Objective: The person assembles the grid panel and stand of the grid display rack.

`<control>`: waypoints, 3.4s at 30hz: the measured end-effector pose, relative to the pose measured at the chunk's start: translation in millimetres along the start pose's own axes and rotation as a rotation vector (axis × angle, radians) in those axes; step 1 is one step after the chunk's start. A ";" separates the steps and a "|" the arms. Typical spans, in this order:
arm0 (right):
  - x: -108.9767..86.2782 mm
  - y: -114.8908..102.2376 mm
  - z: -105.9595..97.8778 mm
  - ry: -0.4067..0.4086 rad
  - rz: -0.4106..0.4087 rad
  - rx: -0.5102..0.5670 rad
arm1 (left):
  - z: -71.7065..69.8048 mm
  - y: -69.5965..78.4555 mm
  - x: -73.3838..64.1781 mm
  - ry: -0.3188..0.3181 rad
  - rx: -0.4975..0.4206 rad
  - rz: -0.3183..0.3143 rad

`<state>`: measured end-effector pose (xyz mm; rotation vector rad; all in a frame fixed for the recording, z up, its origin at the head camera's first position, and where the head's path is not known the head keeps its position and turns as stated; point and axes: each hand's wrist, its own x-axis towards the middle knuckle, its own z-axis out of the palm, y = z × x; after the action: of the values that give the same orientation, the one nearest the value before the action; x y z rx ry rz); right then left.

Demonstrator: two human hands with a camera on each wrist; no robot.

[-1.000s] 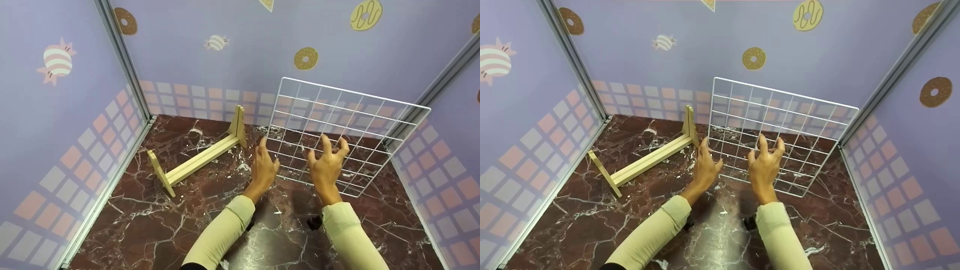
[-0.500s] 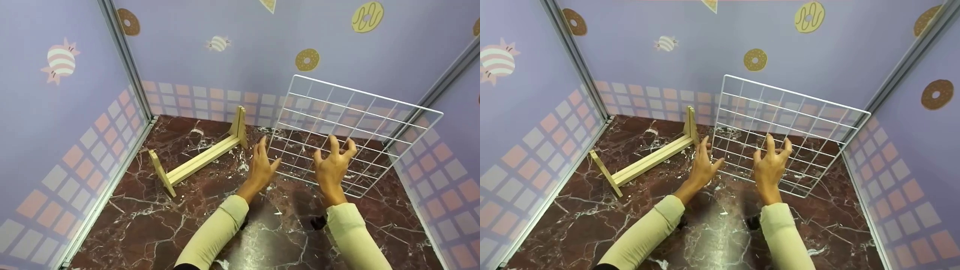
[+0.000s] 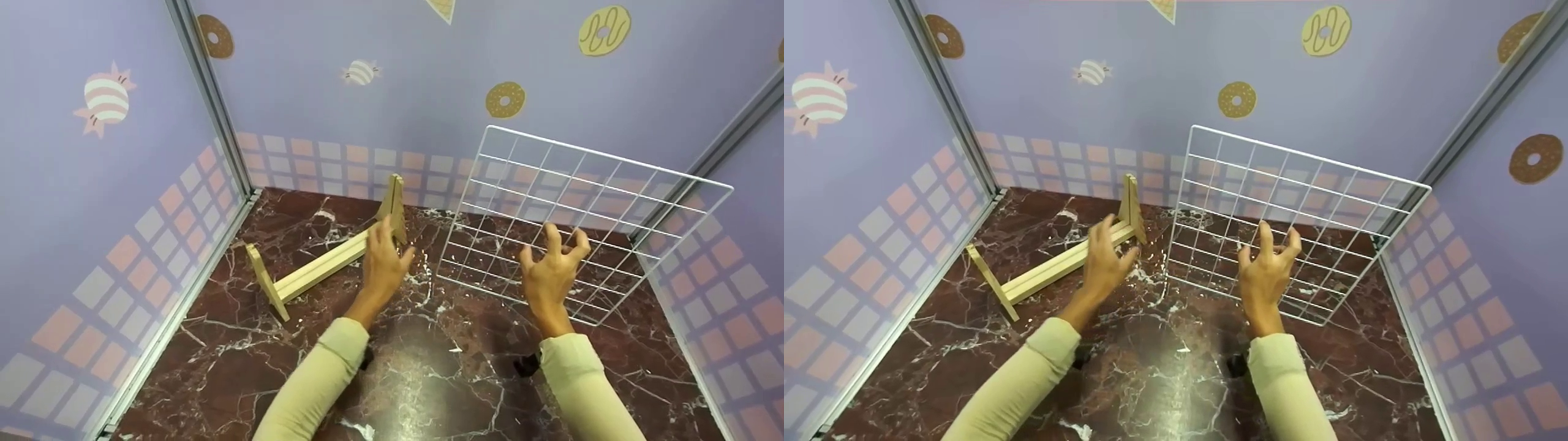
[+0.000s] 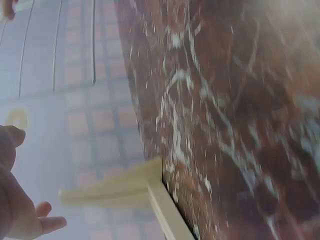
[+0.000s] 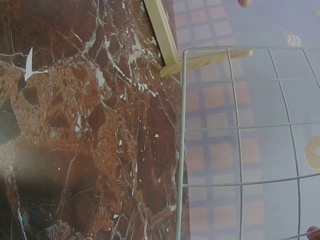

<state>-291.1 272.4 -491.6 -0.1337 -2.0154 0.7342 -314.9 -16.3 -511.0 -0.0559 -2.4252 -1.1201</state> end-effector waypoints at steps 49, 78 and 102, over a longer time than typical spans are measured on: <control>-2.6 7.1 1.9 -0.035 0.078 0.008 | -151.7 -127.3 -10.4 0.532 -0.117 -0.410; -0.6 9.2 0.6 -0.035 0.068 0.018 | -131.1 -116.3 -0.5 0.441 -0.178 -0.338; 1.8 9.9 2.0 -0.008 0.021 0.006 | -92.9 -109.4 19.6 0.274 -0.232 -0.197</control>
<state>-295.7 280.3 -496.4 -0.1492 -2.0216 0.7557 -320.4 -160.0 -528.4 0.2513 -2.0847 -1.3934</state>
